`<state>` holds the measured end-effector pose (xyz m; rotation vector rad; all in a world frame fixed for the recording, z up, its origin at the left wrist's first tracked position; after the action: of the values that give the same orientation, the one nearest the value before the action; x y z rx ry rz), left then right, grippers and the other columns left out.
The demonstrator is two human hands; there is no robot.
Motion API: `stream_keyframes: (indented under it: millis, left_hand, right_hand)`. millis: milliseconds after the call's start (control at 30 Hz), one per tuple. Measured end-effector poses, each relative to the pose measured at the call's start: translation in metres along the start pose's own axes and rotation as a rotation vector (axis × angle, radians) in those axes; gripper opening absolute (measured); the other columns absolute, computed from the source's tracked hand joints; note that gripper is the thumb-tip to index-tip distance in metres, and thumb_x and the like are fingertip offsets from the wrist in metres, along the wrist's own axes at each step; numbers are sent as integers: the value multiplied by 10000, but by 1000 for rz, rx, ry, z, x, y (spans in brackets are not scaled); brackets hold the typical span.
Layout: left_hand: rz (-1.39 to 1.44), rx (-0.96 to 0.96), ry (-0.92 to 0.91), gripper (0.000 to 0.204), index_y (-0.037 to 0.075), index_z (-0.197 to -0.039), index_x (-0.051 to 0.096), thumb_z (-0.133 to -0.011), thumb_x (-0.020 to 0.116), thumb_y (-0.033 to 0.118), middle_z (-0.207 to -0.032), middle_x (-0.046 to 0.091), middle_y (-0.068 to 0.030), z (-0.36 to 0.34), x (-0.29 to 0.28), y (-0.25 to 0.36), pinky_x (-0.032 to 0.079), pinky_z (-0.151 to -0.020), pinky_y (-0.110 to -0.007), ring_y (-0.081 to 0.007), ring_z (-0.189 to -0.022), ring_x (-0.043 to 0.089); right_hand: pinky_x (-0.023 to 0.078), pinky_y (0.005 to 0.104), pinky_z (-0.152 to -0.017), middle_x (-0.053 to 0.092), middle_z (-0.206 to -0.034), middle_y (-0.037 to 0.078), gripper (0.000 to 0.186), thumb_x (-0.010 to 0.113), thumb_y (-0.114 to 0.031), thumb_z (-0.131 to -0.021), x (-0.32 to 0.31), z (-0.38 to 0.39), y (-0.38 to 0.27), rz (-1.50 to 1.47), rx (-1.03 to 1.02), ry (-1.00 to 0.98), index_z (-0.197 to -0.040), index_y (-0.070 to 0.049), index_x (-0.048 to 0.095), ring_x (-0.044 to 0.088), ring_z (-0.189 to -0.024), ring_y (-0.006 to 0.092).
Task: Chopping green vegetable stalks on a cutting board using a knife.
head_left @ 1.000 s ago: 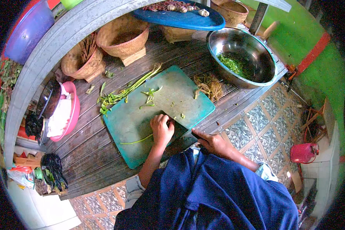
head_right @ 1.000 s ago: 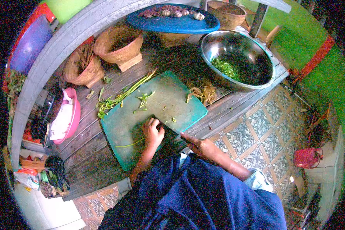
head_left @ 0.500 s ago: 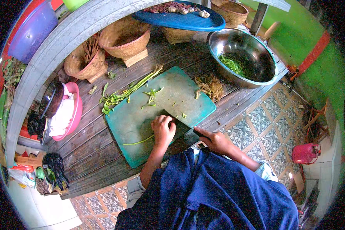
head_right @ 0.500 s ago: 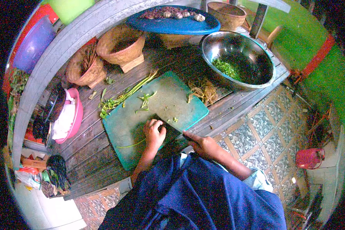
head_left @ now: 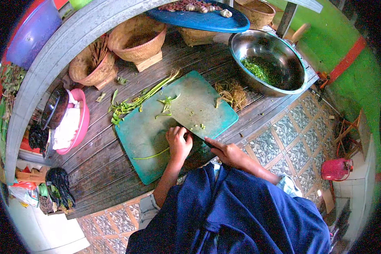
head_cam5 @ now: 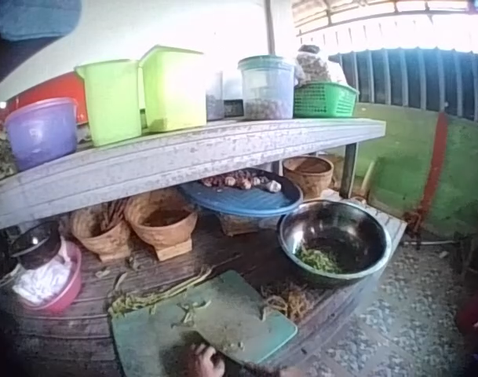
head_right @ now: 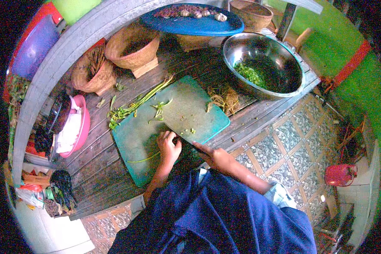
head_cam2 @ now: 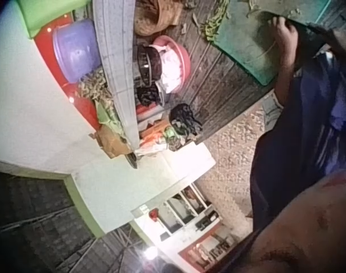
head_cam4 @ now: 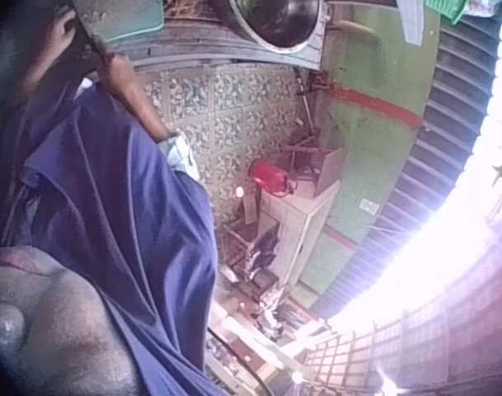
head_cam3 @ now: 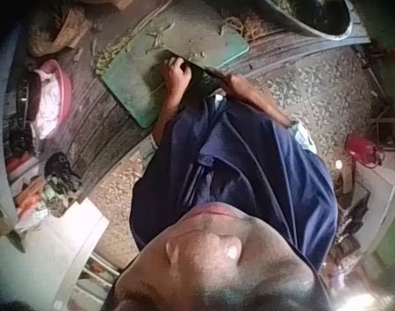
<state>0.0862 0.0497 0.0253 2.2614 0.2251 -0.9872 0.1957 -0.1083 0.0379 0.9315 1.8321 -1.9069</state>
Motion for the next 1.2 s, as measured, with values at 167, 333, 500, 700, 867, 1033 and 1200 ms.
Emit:
stream_keyframes:
  millis: [167,333,500,700,867,1033,1200]
  left_hand:
    - [-80,31,5,159,86,-783,583,-649,665,110,-807,565,-92,5,-7,3,390,-735,-457,-328,-845,525]
    - [8,-9,27,90,112,-800,607,-722,643,138,-846,576,-66,11,-10,-3,368,-815,-449,-295,-896,527]
    - [-60,-72,-39,82,107,-786,586,-734,639,142,-847,568,-72,10,-9,-5,367,-815,-458,-309,-895,511]
    - [-28,-36,-24,106,96,-807,567,-729,632,127,-832,555,-92,10,-9,-2,372,-818,-464,-321,-875,507]
    - [-34,-43,-34,119,85,-807,565,-714,634,111,-835,555,-101,9,-8,-1,375,-817,-464,-322,-883,503]
    - [-37,-42,17,157,69,-774,548,-658,654,75,-804,558,-107,9,-11,-1,382,-760,-456,-335,-853,510]
    - [74,-15,67,142,68,-758,549,-662,653,83,-768,558,-111,9,-11,0,383,-742,-459,-346,-822,511]
  right_hand:
    - [521,489,-680,641,-905,253,477,548,-209,-910,-4,3,2,-20,-7,-24,-1373,-216,436,641,-774,425]
    - [529,470,-766,647,-1010,226,475,563,-194,-900,-23,18,-7,6,-56,20,-1362,-206,451,636,-894,405]
    - [530,470,-773,647,-998,230,467,557,-193,-903,-30,22,-24,61,-52,-15,-1358,-208,453,639,-884,404]
    - [522,481,-747,641,-976,244,459,543,-202,-912,-14,11,-11,36,2,-81,-1361,-218,450,635,-881,414]
    - [516,490,-725,634,-973,255,461,539,-214,-913,-4,-4,-10,-63,-118,37,-1365,-226,449,643,-837,417]
    - [525,490,-667,637,-921,262,478,548,-220,-908,-8,11,-9,2,-65,-26,-1373,-223,438,647,-765,412]
    - [501,519,-604,626,-756,257,387,542,-281,-914,-20,18,-4,52,56,6,-1256,-107,497,623,-678,441]
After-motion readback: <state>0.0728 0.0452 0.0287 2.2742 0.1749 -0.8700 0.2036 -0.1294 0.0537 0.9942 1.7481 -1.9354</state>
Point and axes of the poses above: each hand's wrist, its own z-axis away from the middle knuckle, its own x-axis out of the palm, y = z × x, the point moved 6 cm from there along -z, towards the middle knuckle
